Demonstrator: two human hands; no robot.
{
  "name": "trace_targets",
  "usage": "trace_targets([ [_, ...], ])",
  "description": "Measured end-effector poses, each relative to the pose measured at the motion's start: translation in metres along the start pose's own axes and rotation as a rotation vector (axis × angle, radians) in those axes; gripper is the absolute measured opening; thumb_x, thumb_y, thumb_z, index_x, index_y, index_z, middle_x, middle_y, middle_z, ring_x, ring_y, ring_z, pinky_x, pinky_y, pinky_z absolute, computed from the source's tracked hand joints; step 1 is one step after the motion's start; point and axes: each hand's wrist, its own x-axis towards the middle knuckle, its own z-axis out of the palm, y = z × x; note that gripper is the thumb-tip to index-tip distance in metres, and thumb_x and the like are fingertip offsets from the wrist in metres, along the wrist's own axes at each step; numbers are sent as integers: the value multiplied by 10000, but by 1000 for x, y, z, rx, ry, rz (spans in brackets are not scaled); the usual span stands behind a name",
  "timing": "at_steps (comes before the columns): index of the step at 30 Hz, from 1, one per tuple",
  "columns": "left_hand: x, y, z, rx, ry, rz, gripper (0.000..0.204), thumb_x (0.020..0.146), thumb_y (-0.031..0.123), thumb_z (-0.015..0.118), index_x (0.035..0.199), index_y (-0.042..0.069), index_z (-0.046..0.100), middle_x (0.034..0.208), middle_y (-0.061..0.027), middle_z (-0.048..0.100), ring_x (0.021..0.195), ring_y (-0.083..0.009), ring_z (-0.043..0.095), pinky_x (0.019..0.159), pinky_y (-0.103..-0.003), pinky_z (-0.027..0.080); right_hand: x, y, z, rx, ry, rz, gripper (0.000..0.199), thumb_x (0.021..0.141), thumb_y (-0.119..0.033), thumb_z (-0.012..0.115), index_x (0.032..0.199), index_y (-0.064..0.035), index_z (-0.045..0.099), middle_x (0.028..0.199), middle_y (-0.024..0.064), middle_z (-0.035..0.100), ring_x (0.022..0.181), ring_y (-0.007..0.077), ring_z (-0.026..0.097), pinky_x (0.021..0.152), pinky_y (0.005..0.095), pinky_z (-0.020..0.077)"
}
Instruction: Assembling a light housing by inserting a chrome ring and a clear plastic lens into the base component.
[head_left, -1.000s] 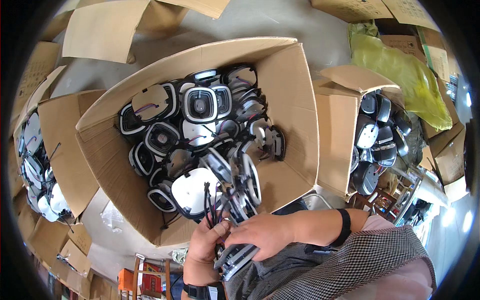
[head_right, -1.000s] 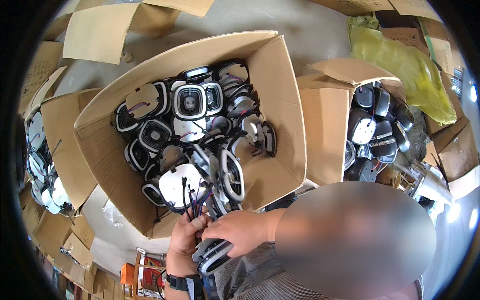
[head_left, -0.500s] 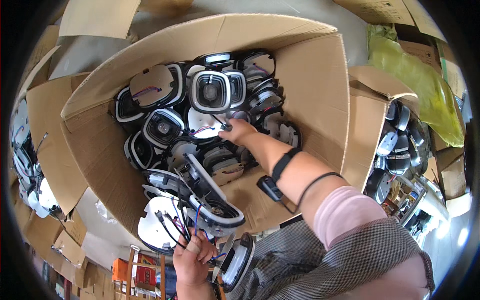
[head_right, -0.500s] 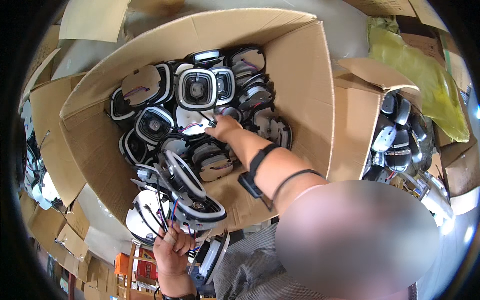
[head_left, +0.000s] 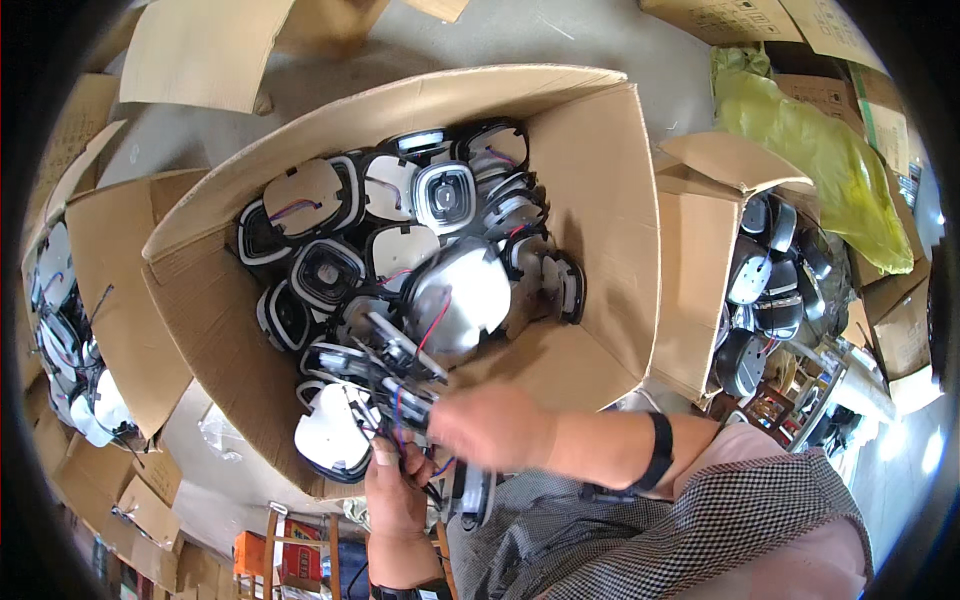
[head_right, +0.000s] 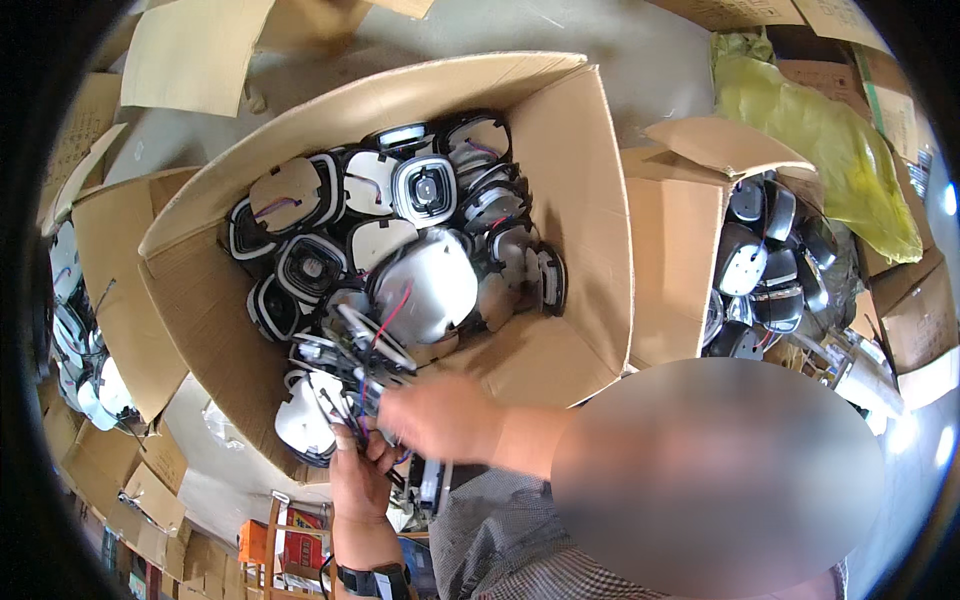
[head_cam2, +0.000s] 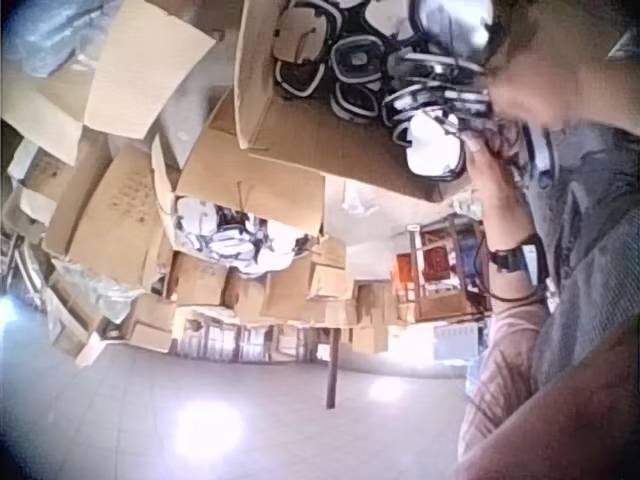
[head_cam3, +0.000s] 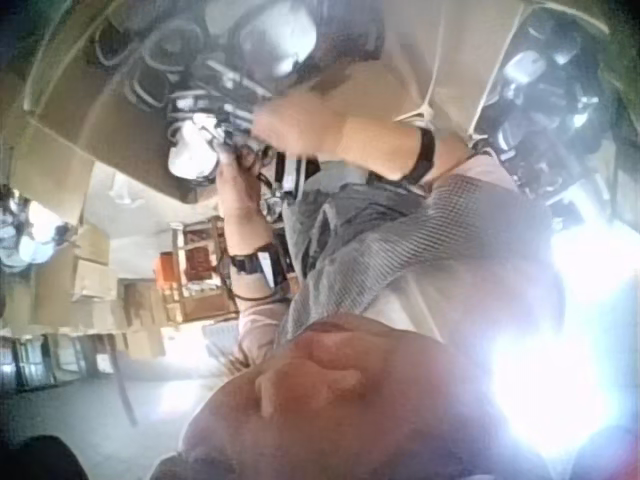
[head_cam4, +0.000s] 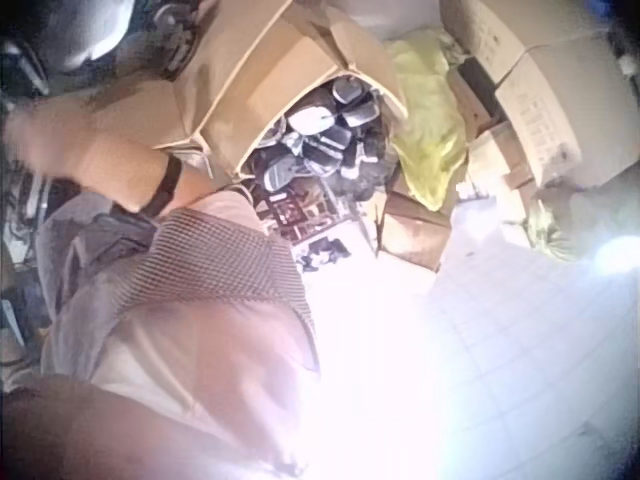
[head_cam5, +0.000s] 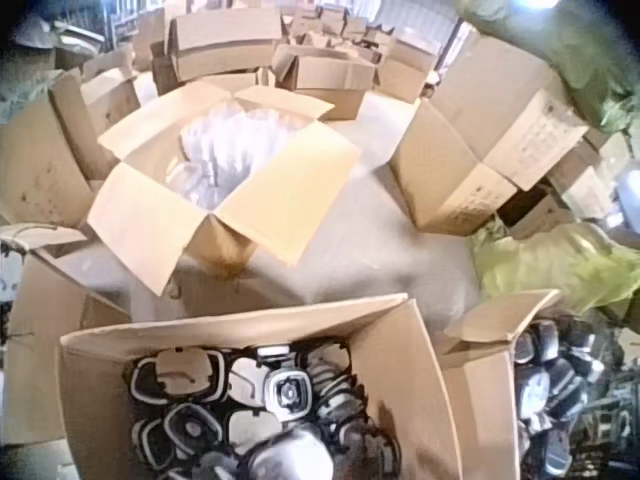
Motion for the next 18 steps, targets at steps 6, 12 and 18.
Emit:
trace_targets([
  [6, -14, 16, 16, 226, -187, -242, 169, 886, 105, 591, 1022, 5, 576, 821, -65, 606, 717, -156, 558, 653, -278, 458, -38, -34, 39, -78, -209, -242, 198, 878, -277, 578, 831, -89, 539, 757, 88, 599, 642, 305, 634, 541, 410, 511],
  [12, -28, 15, -7, 174, -76, -187, 88, 907, 55, 556, 980, 5, 546, 699, -37, 502, 583, -163, 474, 549, -290, 395, -32, -11, -21, 170, -34, -492, 298, 861, -365, 645, 840, -74, 581, 750, 58, 570, 764, 252, 620, 621, 368, 487],
  [18, -44, 36, -30, 260, -197, -197, 244, 857, 251, 658, 921, 36, 563, 553, 40, 354, 420, -85, 315, 452, -280, 307, 78, 121, -46, 68, 477, 281, 287, 853, -273, 679, 1037, -56, 641, 866, 102, 643, 771, 198, 609, 716, 308, 488],
])
